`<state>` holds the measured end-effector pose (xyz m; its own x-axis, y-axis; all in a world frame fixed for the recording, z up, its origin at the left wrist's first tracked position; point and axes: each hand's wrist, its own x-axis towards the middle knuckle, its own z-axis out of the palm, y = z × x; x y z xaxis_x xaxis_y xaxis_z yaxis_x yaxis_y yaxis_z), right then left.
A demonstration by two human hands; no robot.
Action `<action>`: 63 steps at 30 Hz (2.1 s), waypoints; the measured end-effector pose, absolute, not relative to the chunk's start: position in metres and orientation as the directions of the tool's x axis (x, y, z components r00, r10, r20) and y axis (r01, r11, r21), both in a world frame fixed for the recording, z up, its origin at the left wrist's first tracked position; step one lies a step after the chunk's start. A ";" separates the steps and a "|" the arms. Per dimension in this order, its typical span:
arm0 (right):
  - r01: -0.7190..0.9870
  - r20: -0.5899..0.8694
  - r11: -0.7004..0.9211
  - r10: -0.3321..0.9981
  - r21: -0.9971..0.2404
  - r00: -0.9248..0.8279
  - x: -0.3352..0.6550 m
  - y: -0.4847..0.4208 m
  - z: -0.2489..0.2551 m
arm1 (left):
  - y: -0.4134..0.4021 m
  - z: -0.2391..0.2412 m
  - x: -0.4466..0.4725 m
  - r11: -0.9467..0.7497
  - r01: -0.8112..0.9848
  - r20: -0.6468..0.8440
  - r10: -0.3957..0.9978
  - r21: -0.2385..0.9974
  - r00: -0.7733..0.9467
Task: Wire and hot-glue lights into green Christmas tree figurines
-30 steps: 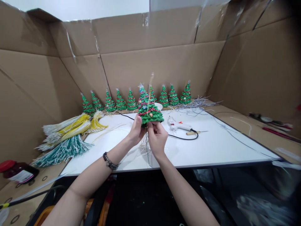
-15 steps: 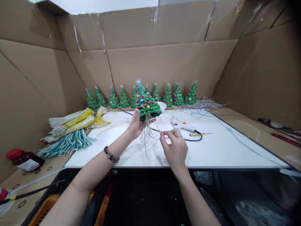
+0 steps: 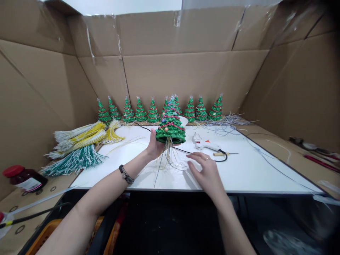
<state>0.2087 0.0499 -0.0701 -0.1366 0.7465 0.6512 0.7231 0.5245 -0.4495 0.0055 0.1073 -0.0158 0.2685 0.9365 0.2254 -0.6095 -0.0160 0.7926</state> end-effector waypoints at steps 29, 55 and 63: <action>0.501 0.713 0.698 0.671 -0.512 -0.206 0.243 0.093 0.021 | 0.129 -0.032 0.000 0.114 -0.527 -0.026 0.985 0.842 0.171; 0.598 0.682 0.764 0.573 -0.243 -0.454 0.204 0.092 0.038 | 0.127 -0.030 0.002 0.139 -0.386 -0.071 0.980 0.912 0.187; 0.622 0.674 0.746 0.588 -0.237 -0.447 0.203 0.091 0.038 | 0.124 -0.027 0.004 0.149 -0.336 -0.102 0.983 0.930 0.154</action>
